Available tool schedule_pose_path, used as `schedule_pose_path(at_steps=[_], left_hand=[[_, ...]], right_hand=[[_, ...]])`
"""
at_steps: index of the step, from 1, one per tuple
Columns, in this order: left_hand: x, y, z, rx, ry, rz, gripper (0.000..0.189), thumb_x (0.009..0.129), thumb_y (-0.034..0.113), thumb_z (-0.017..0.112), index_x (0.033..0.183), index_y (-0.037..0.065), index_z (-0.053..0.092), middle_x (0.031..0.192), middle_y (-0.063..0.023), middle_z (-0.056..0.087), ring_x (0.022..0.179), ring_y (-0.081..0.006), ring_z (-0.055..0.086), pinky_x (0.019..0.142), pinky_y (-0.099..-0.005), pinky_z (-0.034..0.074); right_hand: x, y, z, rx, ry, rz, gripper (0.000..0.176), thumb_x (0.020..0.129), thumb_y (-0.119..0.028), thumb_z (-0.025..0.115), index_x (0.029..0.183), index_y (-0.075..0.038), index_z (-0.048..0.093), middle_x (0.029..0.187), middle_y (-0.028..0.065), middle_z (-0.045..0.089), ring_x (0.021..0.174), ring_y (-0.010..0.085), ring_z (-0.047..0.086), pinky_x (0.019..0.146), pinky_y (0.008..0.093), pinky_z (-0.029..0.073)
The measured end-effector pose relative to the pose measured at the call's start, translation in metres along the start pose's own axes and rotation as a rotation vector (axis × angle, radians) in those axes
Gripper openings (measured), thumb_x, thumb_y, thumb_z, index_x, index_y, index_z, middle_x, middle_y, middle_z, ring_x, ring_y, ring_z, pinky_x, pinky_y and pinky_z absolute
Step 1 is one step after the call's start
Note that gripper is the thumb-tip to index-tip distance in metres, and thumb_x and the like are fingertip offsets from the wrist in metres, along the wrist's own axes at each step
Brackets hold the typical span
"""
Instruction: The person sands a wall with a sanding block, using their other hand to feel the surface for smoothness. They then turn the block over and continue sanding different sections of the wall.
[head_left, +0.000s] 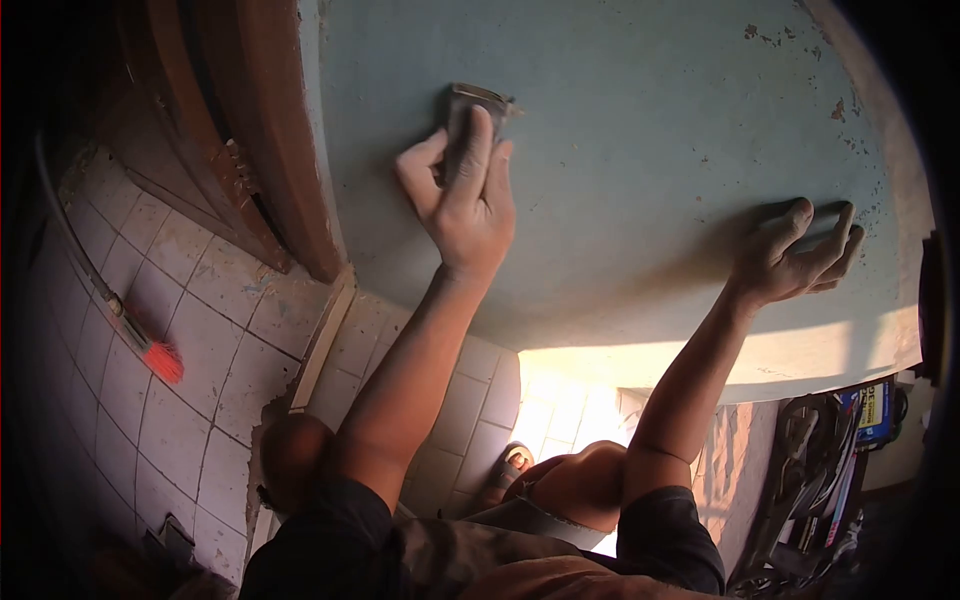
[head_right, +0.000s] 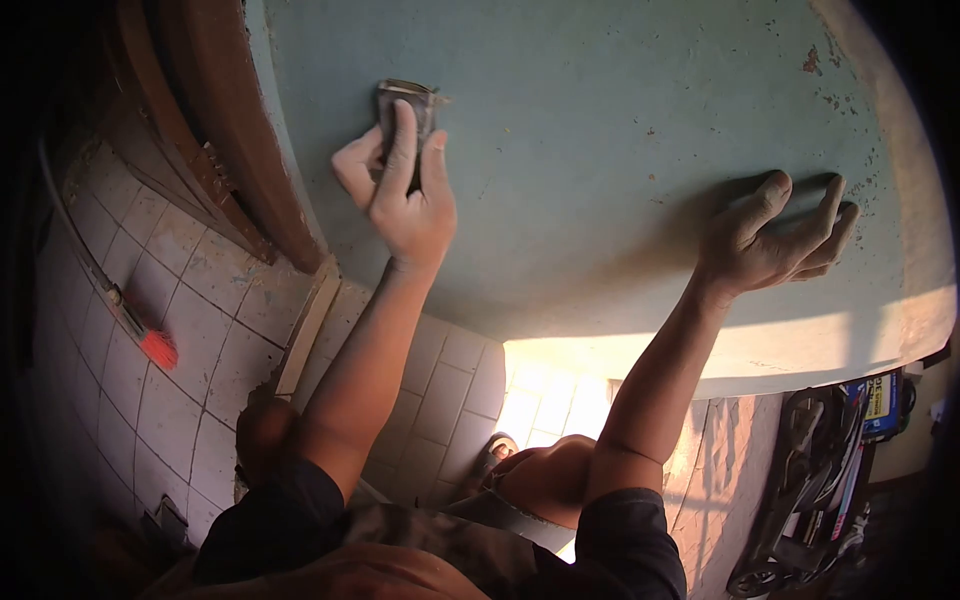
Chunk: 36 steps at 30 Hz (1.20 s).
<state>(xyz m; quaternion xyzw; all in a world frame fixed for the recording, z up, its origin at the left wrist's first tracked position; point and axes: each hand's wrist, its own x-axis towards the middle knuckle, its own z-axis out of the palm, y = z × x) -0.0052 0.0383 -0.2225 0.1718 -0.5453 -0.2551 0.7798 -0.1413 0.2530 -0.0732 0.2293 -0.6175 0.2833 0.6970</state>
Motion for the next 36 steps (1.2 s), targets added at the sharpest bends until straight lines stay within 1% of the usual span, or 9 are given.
schedule_pose_path(at_steps=[5,8,12,17,20,24,29,32,36], left_hand=[[-0.060,0.007,0.007,0.108,-0.011,0.020,0.047,0.091,0.006,0.079,0.136,0.014,0.071,0.119,-0.0096,0.048,0.102,-0.0246,0.050,0.085,-0.0374,0.049],[-0.139,0.024,-0.003,0.050,-0.409,0.233,0.052,0.082,0.007,0.081,0.123,0.039,0.078,0.117,-0.0048,0.052,0.099,-0.0239,0.053,0.090,-0.0391,0.049],[-0.017,-0.009,-0.001,0.051,-0.021,0.096,0.050,0.088,0.011,0.080,0.137,0.021,0.072,0.117,-0.0083,0.053,0.100,-0.0232,0.050,0.086,-0.0339,0.048],[-0.064,-0.004,0.012,0.099,0.058,0.006,0.047,0.090,0.012,0.079,0.136,0.016,0.071,0.118,-0.0100,0.051,0.105,-0.0229,0.049,0.088,-0.0345,0.045],[-0.123,0.020,-0.001,0.050,-0.373,0.283,0.051,0.084,0.011,0.080,0.127,0.039,0.076,0.122,-0.0044,0.053,0.097,-0.0219,0.052,0.085,-0.0355,0.050],[0.001,0.000,0.007,-0.032,0.008,0.059,0.054,0.085,0.006,0.082,0.135,0.024,0.073,0.117,-0.0075,0.052,0.098,-0.0226,0.051,0.083,-0.0348,0.049],[-0.048,0.013,0.017,0.036,0.005,0.058,0.055,0.086,0.005,0.081,0.137,0.023,0.071,0.117,-0.0075,0.052,0.098,-0.0217,0.050,0.084,-0.0345,0.049],[-0.118,0.029,0.002,0.012,-0.494,0.378,0.051,0.082,0.011,0.082,0.124,0.039,0.077,0.117,-0.0049,0.053,0.100,-0.0209,0.051,0.086,-0.0349,0.048],[-0.004,0.008,0.011,0.066,-0.045,0.202,0.055,0.088,0.006,0.078,0.138,0.026,0.070,0.112,-0.0082,0.053,0.094,-0.0206,0.050,0.077,-0.0313,0.049]], right_hand=[[0.000,-0.009,0.005,0.001,0.068,-0.017,0.061,0.101,-0.055,0.058,0.142,-0.010,0.063,0.149,0.0226,0.050,0.143,0.0368,0.042,0.115,0.0568,0.034],[0.002,-0.008,0.008,-0.001,0.045,-0.081,0.060,0.101,-0.052,0.059,0.141,-0.008,0.062,0.149,0.0226,0.049,0.143,0.0361,0.042,0.115,0.0568,0.032],[-0.001,-0.005,0.007,0.062,0.076,-0.096,0.055,0.100,-0.048,0.064,0.138,-0.008,0.065,0.144,0.0220,0.052,0.137,0.0346,0.047,0.112,0.0544,0.036],[-0.002,-0.015,0.010,0.058,0.111,-0.100,0.053,0.098,-0.050,0.067,0.133,-0.010,0.069,0.138,0.0192,0.057,0.133,0.0352,0.048,0.110,0.0537,0.039],[-0.004,-0.018,0.005,0.065,0.097,-0.102,0.051,0.098,-0.049,0.068,0.132,-0.010,0.070,0.138,0.0188,0.057,0.132,0.0346,0.049,0.109,0.0527,0.041],[-0.001,-0.019,0.010,0.104,0.116,-0.096,0.049,0.097,-0.048,0.069,0.130,-0.011,0.071,0.138,0.0183,0.057,0.131,0.0341,0.050,0.109,0.0521,0.042],[-0.002,-0.019,0.009,0.073,0.112,-0.100,0.048,0.097,-0.046,0.070,0.130,-0.011,0.072,0.137,0.0181,0.057,0.130,0.0342,0.051,0.109,0.0518,0.041],[-0.003,-0.019,0.007,0.077,0.086,-0.104,0.049,0.096,-0.047,0.069,0.129,-0.011,0.072,0.137,0.0184,0.057,0.132,0.0338,0.051,0.109,0.0517,0.041],[-0.006,-0.015,0.005,0.078,0.066,-0.115,0.050,0.097,-0.046,0.067,0.132,-0.011,0.069,0.137,0.0197,0.056,0.134,0.0348,0.049,0.110,0.0522,0.041]])
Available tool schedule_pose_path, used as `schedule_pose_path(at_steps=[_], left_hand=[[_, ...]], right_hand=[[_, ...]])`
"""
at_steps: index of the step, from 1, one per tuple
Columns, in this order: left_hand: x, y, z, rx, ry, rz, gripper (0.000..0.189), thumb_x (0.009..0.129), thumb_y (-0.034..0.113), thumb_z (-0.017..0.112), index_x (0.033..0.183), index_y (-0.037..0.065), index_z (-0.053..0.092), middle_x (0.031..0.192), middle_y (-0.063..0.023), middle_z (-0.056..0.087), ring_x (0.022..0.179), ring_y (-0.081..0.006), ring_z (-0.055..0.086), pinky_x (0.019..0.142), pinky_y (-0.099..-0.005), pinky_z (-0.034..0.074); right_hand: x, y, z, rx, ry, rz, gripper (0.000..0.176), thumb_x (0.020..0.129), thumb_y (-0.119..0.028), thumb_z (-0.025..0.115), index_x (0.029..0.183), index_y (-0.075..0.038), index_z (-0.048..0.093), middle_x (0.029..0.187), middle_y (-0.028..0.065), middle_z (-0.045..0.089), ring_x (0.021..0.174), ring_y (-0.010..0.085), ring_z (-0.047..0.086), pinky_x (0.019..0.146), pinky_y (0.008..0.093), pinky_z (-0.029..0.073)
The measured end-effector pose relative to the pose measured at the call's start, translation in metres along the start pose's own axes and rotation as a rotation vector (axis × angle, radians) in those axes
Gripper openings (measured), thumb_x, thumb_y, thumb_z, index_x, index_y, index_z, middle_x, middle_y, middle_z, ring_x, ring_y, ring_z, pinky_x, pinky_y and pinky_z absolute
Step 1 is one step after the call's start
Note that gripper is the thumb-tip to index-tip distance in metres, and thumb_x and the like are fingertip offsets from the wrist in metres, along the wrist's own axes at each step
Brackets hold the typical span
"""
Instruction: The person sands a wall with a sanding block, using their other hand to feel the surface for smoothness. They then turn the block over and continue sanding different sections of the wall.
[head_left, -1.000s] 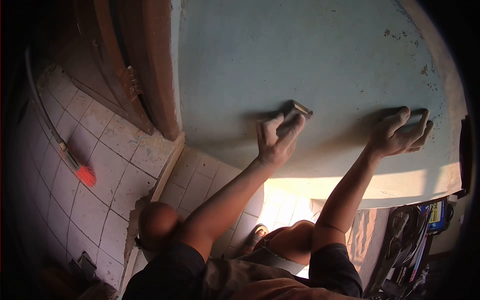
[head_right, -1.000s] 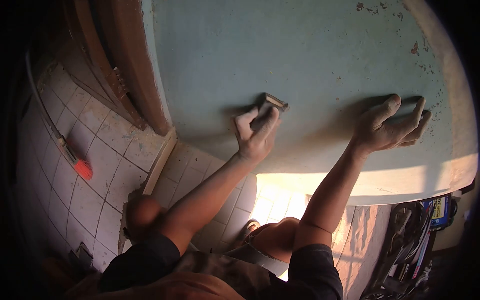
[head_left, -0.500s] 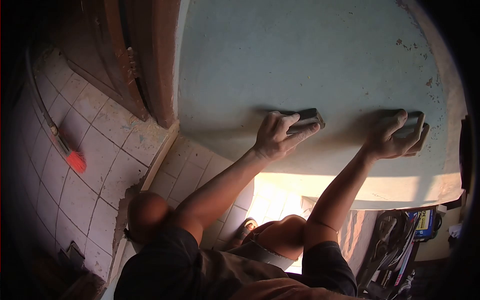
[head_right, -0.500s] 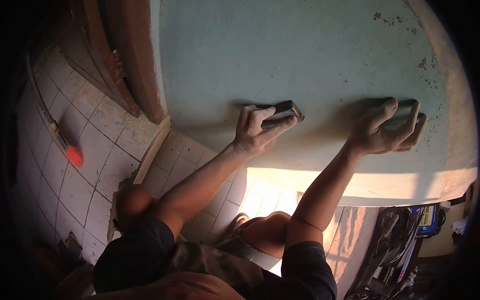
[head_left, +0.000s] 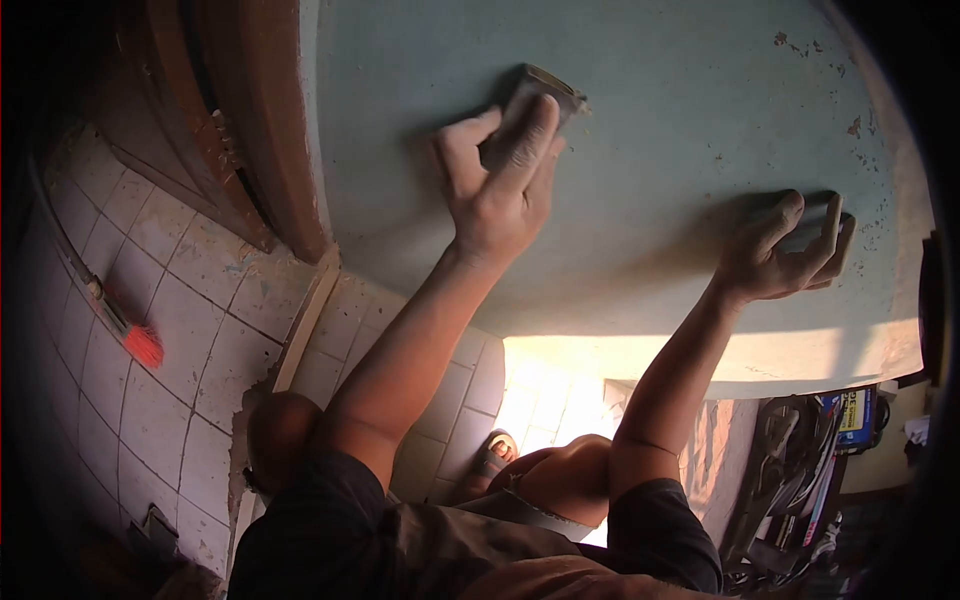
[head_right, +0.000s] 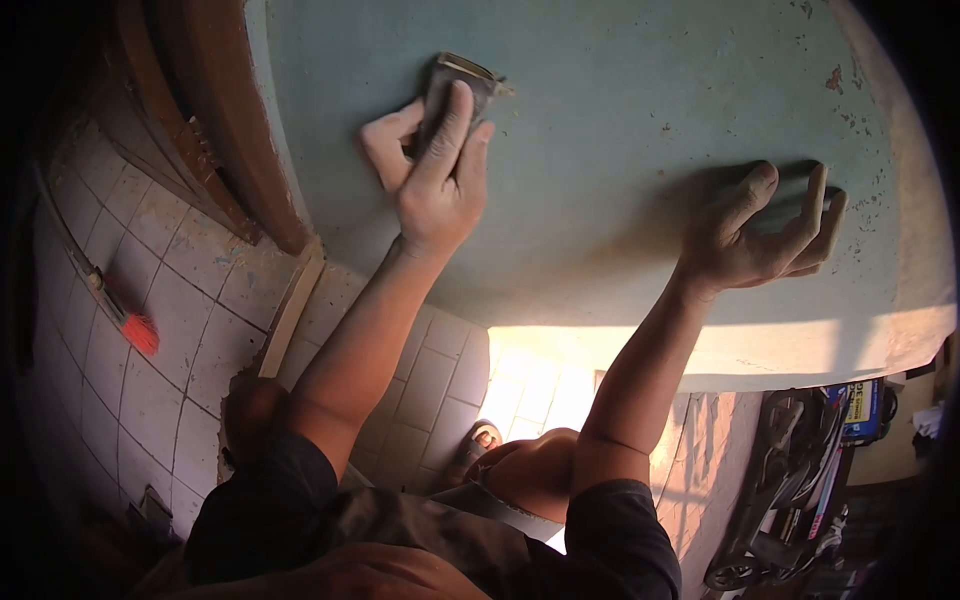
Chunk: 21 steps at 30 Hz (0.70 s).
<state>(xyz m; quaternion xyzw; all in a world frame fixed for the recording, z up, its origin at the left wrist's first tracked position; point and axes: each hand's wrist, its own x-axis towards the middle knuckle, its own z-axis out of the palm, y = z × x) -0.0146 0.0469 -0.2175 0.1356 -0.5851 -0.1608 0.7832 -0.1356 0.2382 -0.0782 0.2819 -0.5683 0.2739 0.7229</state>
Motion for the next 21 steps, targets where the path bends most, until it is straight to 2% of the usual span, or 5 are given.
schedule_pose_path(at_steps=[5,7,13,19,21], left_hand=[[-0.054,0.040,0.013,-0.151,-0.031,-0.156,0.051,0.089,0.002,0.078,0.135,0.024,0.073,0.114,-0.0086,0.051,0.101,-0.0235,0.050,0.087,-0.0383,0.047],[-0.111,0.060,-0.001,-0.152,-0.446,0.176,0.046,0.084,0.007,0.084,0.125,0.028,0.079,0.119,-0.0080,0.051,0.102,-0.0213,0.049,0.088,-0.0378,0.046],[0.021,-0.006,0.004,-0.113,0.123,-0.211,0.055,0.085,0.004,0.082,0.138,0.011,0.069,0.114,-0.0104,0.051,0.097,-0.0240,0.050,0.083,-0.0353,0.047],[-0.095,0.061,-0.004,-0.061,-0.406,0.132,0.058,0.083,0.005,0.080,0.133,0.035,0.073,0.117,-0.0072,0.055,0.094,-0.0238,0.050,0.085,-0.0381,0.048],[-0.065,0.039,-0.001,-0.030,-0.329,0.148,0.055,0.085,0.004,0.079,0.134,0.029,0.073,0.120,-0.0087,0.052,0.098,-0.0236,0.049,0.087,-0.0382,0.047]], right_hand=[[-0.001,-0.010,0.003,-0.055,-0.065,-0.011,0.059,0.099,-0.049,0.063,0.141,-0.006,0.062,0.146,0.0247,0.048,0.138,0.0375,0.043,0.113,0.0547,0.035],[0.000,-0.007,0.000,-0.047,-0.069,-0.027,0.060,0.099,-0.049,0.063,0.141,-0.006,0.062,0.147,0.0249,0.048,0.139,0.0377,0.043,0.113,0.0549,0.035],[-0.002,-0.003,0.003,-0.010,-0.087,-0.033,0.062,0.098,-0.051,0.064,0.140,-0.006,0.062,0.147,0.0253,0.048,0.140,0.0381,0.041,0.114,0.0548,0.033],[-0.001,-0.015,0.004,-0.009,-0.044,0.011,0.061,0.097,-0.052,0.064,0.139,-0.008,0.063,0.145,0.0246,0.049,0.140,0.0374,0.043,0.111,0.0571,0.037],[-0.001,-0.012,0.005,0.014,-0.037,0.008,0.059,0.098,-0.051,0.064,0.137,-0.006,0.065,0.147,0.0239,0.049,0.138,0.0383,0.043,0.112,0.0552,0.035]])
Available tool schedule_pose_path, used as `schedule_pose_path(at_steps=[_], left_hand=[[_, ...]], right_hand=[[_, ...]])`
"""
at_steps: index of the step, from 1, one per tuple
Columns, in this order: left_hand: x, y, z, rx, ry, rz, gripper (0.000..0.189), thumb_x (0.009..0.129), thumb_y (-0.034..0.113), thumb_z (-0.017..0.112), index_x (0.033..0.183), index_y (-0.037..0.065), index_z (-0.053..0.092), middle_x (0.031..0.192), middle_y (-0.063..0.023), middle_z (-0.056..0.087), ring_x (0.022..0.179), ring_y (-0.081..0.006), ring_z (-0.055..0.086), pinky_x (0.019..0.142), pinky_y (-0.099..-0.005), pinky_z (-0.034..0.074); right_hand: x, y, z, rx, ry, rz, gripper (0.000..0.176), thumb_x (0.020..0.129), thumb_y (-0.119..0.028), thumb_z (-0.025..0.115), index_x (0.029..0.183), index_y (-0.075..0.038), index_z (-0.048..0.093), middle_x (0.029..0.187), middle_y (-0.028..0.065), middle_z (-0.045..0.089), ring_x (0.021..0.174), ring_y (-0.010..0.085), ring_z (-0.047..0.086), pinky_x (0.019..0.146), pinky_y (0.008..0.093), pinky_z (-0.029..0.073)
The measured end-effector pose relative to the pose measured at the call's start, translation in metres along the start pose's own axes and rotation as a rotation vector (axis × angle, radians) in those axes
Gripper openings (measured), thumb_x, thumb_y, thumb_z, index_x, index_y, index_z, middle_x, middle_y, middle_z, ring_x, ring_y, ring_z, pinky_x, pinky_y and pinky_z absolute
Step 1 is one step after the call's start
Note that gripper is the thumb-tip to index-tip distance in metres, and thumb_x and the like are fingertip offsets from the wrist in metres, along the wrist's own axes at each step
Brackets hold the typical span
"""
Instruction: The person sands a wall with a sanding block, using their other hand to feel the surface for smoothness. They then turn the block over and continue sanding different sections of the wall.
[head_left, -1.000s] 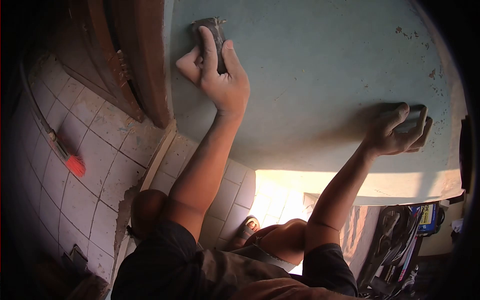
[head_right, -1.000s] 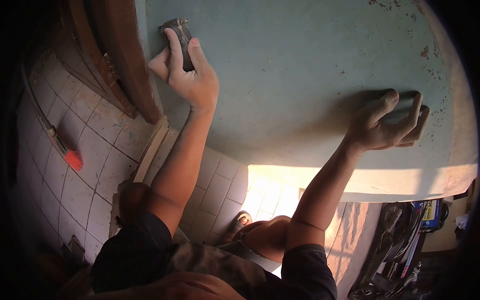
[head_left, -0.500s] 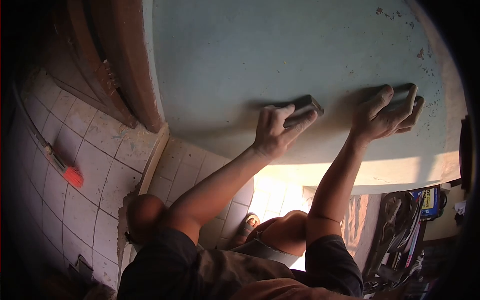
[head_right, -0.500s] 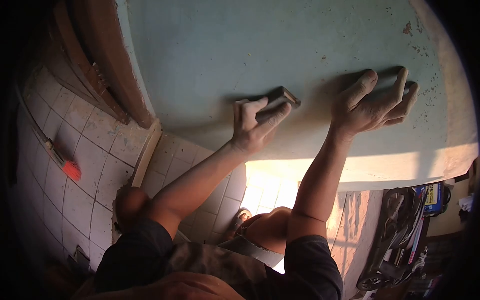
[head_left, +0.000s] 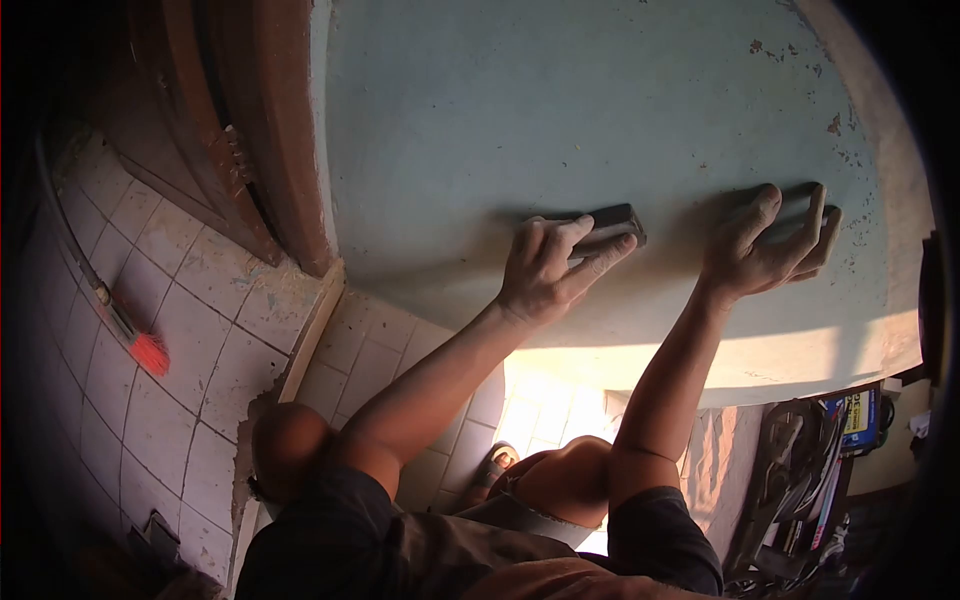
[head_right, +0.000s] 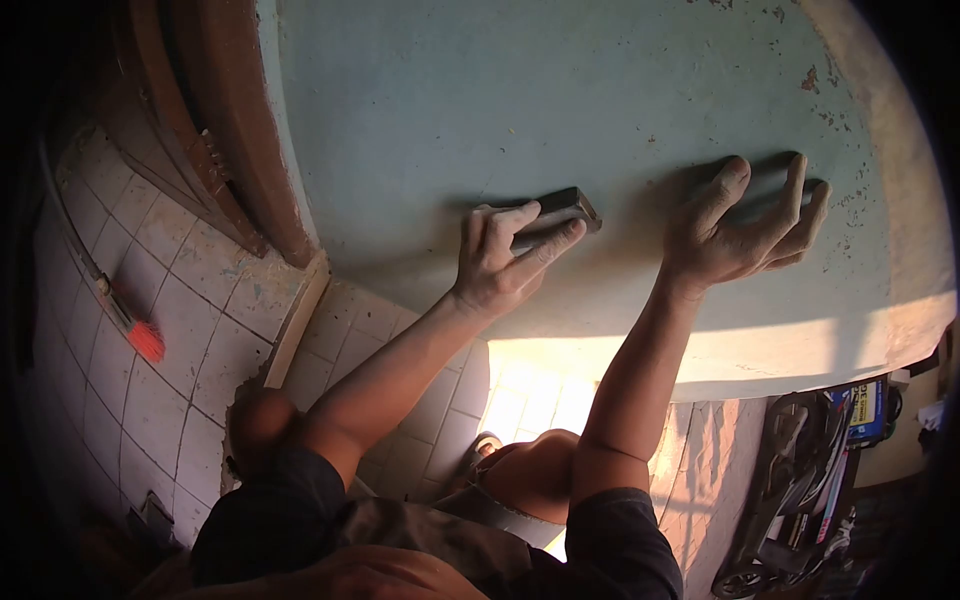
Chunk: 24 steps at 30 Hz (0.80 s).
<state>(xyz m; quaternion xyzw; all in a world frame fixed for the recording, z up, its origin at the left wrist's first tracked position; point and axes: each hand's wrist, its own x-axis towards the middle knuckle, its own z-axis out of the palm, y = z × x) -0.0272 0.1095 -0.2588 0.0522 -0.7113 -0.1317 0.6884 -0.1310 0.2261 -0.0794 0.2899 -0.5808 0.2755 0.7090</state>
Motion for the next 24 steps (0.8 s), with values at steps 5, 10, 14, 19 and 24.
schedule_pose_path(at_steps=[5,10,14,19,24], left_hand=[[0.064,-0.058,-0.027,0.077,0.395,-0.344,0.049,0.090,0.003,0.077,0.137,0.015,0.071,0.117,-0.0110,0.050,0.101,-0.0238,0.049,0.085,-0.0342,0.047],[-0.015,0.023,-0.005,-0.095,-0.098,0.022,0.048,0.090,0.004,0.076,0.137,0.013,0.071,0.120,-0.0077,0.051,0.106,-0.0246,0.050,0.099,-0.0423,0.043],[0.043,-0.032,-0.017,0.023,0.188,-0.093,0.050,0.089,0.004,0.077,0.138,0.013,0.070,0.119,-0.0081,0.050,0.104,-0.0241,0.050,0.097,-0.0417,0.043],[0.017,-0.007,0.001,-0.018,0.240,-0.168,0.056,0.088,0.001,0.075,0.139,0.022,0.070,0.117,-0.0115,0.052,0.097,-0.0243,0.049,0.088,-0.0392,0.045],[0.052,-0.023,-0.024,0.015,0.098,-0.004,0.046,0.087,0.004,0.079,0.131,0.019,0.075,0.111,-0.0084,0.054,0.096,-0.0215,0.051,0.090,-0.0342,0.044]], right_hand=[[-0.003,0.002,0.000,0.003,-0.005,-0.014,0.055,0.096,-0.045,0.067,0.136,-0.007,0.065,0.143,0.0239,0.051,0.138,0.0378,0.044,0.111,0.0569,0.038],[-0.004,-0.002,-0.001,-0.007,-0.008,-0.014,0.054,0.095,-0.044,0.069,0.134,-0.007,0.067,0.142,0.0232,0.052,0.136,0.0370,0.046,0.110,0.0566,0.039],[-0.003,-0.001,0.002,0.042,0.019,-0.008,0.055,0.096,-0.051,0.069,0.130,-0.008,0.069,0.143,0.0219,0.053,0.132,0.0370,0.047,0.109,0.0542,0.037],[0.000,-0.010,0.006,0.037,0.051,-0.006,0.052,0.095,-0.048,0.070,0.129,-0.008,0.070,0.141,0.0208,0.054,0.132,0.0364,0.048,0.107,0.0541,0.039],[-0.002,-0.011,0.002,0.075,0.022,0.039,0.049,0.093,-0.042,0.074,0.129,-0.009,0.071,0.140,0.0193,0.056,0.134,0.0363,0.047,0.110,0.0530,0.039]])
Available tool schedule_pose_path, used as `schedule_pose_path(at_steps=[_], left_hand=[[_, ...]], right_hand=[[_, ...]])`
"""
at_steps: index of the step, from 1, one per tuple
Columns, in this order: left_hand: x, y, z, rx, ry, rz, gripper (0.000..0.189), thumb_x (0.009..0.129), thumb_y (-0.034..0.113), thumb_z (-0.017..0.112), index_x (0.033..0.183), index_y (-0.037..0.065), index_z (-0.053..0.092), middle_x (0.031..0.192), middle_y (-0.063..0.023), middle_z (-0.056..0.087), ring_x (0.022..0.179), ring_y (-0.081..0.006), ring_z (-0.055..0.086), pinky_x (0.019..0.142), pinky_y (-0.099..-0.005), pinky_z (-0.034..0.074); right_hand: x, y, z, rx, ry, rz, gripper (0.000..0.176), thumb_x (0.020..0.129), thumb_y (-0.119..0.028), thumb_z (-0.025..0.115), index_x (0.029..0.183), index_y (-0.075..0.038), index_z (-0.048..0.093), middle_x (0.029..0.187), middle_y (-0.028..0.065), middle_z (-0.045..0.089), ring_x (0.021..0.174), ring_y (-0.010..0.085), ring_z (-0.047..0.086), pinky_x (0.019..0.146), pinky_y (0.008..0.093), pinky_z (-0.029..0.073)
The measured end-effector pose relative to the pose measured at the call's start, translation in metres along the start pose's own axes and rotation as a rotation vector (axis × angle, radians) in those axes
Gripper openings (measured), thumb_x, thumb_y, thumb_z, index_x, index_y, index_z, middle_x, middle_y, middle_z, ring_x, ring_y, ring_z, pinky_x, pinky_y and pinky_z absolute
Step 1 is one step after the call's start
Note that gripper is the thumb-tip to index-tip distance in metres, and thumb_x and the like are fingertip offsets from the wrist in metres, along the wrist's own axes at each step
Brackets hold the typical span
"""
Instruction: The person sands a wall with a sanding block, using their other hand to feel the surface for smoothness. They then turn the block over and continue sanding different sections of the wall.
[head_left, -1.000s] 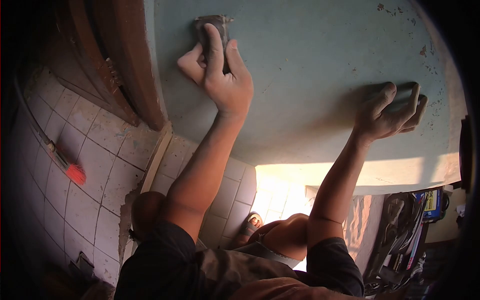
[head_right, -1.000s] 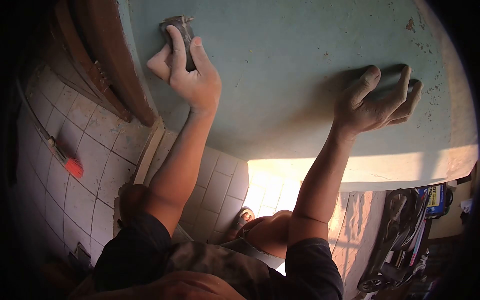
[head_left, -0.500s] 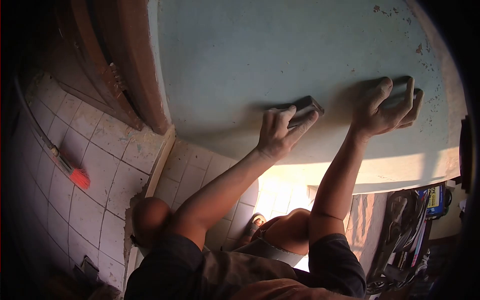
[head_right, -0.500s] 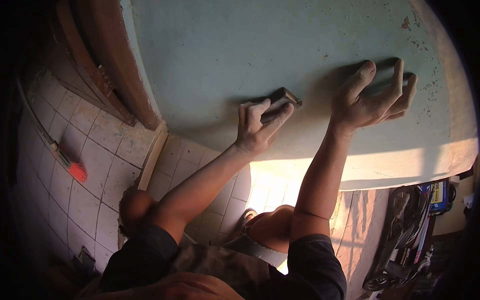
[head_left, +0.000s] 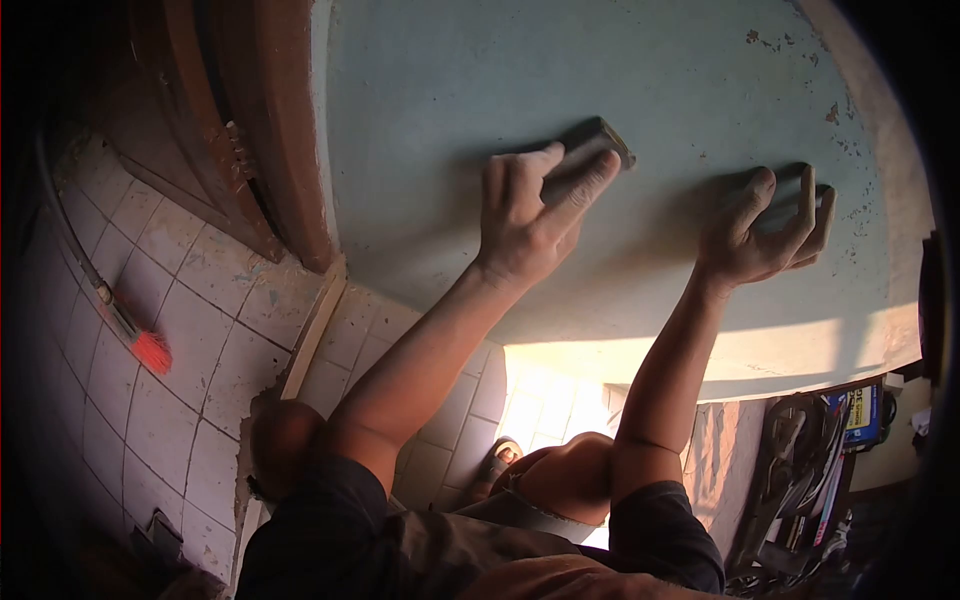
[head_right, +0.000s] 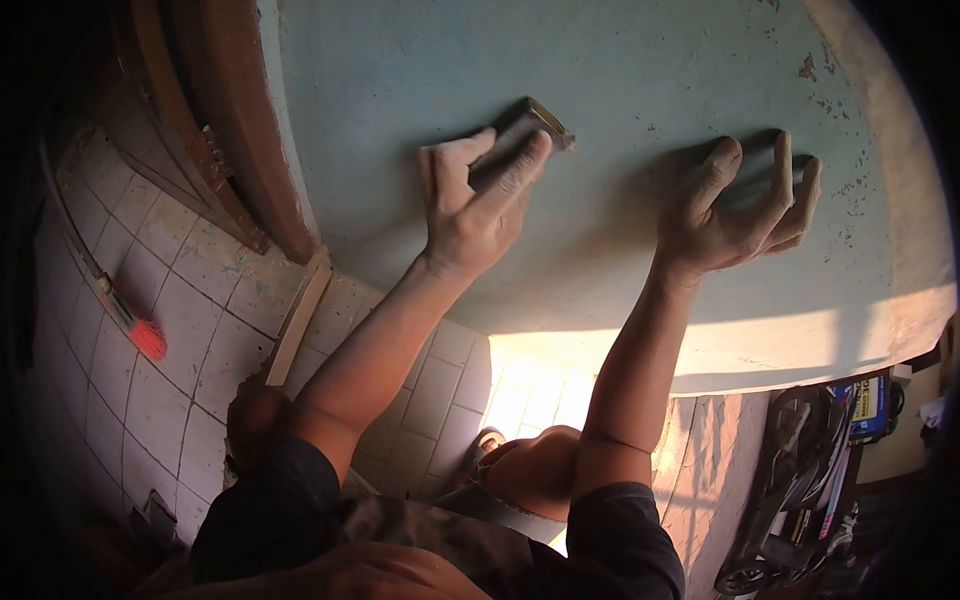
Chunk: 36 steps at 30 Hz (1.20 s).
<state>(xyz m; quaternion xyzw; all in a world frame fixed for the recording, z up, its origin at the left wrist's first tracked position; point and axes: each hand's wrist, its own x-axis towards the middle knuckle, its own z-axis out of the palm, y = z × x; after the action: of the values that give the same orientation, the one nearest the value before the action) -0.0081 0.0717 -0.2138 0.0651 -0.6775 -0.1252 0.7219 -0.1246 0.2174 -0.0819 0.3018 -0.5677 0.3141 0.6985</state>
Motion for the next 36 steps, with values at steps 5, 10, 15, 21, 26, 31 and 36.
schedule_pose_path(at_steps=[5,10,15,21,26,31,36], left_hand=[[0.029,-0.036,0.005,0.029,0.400,-0.329,0.056,0.089,0.000,0.077,0.143,0.014,0.066,0.114,-0.0098,0.048,0.097,-0.0246,0.050,0.085,-0.0390,0.045],[-0.027,0.016,0.017,0.007,-0.013,0.014,0.057,0.083,0.004,0.077,0.132,0.031,0.074,0.114,-0.0082,0.055,0.093,-0.0243,0.051,0.085,-0.0388,0.047],[0.035,-0.022,0.006,0.079,0.235,-0.122,0.052,0.088,0.006,0.078,0.137,0.021,0.071,0.109,-0.0092,0.054,0.094,-0.0239,0.050,0.081,-0.0386,0.046],[0.018,0.011,0.000,-0.057,-0.041,0.007,0.053,0.085,0.004,0.079,0.133,0.026,0.074,0.109,-0.0058,0.053,0.093,-0.0255,0.053,0.085,-0.0418,0.047],[0.043,-0.023,-0.001,0.032,0.250,-0.249,0.049,0.088,0.003,0.077,0.135,0.016,0.073,0.118,-0.0118,0.052,0.097,-0.0258,0.050,0.087,-0.0409,0.046],[-0.028,0.020,0.011,-0.019,-0.125,0.053,0.048,0.088,0.008,0.080,0.135,0.018,0.073,0.114,-0.0070,0.053,0.102,-0.0215,0.048,0.094,-0.0349,0.040],[0.045,-0.009,0.006,-0.031,0.223,-0.241,0.050,0.088,0.004,0.077,0.134,0.022,0.073,0.114,-0.0127,0.054,0.101,-0.0263,0.050,0.090,-0.0382,0.045]], right_hand=[[0.000,-0.008,0.004,-0.029,0.031,0.022,0.047,0.093,-0.039,0.074,0.128,-0.008,0.072,0.142,0.0192,0.055,0.134,0.0354,0.047,0.109,0.0528,0.041],[-0.001,-0.006,0.004,-0.018,0.020,-0.036,0.045,0.092,-0.038,0.074,0.125,-0.008,0.072,0.142,0.0186,0.055,0.133,0.0358,0.048,0.108,0.0528,0.042],[-0.002,-0.007,0.007,-0.004,0.025,-0.013,0.043,0.094,-0.040,0.072,0.123,-0.008,0.073,0.142,0.0166,0.055,0.133,0.0336,0.048,0.109,0.0515,0.039],[0.001,-0.011,0.008,0.000,0.043,-0.044,0.041,0.095,-0.038,0.072,0.123,-0.008,0.073,0.142,0.0168,0.056,0.133,0.0335,0.049,0.109,0.0506,0.041],[-0.001,-0.020,0.007,-0.029,0.031,-0.030,0.039,0.094,-0.034,0.075,0.124,-0.010,0.073,0.142,0.0160,0.057,0.135,0.0323,0.049,0.111,0.0505,0.041],[-0.002,-0.017,0.002,0.038,0.005,-0.040,0.036,0.097,-0.027,0.070,0.122,-0.002,0.071,0.140,0.0186,0.058,0.135,0.0346,0.050,0.110,0.0491,0.043],[-0.004,-0.016,0.006,0.246,0.086,0.038,0.033,0.104,-0.022,0.060,0.120,0.006,0.068,0.130,0.0216,0.065,0.127,0.0358,0.060,0.107,0.0442,0.050]])
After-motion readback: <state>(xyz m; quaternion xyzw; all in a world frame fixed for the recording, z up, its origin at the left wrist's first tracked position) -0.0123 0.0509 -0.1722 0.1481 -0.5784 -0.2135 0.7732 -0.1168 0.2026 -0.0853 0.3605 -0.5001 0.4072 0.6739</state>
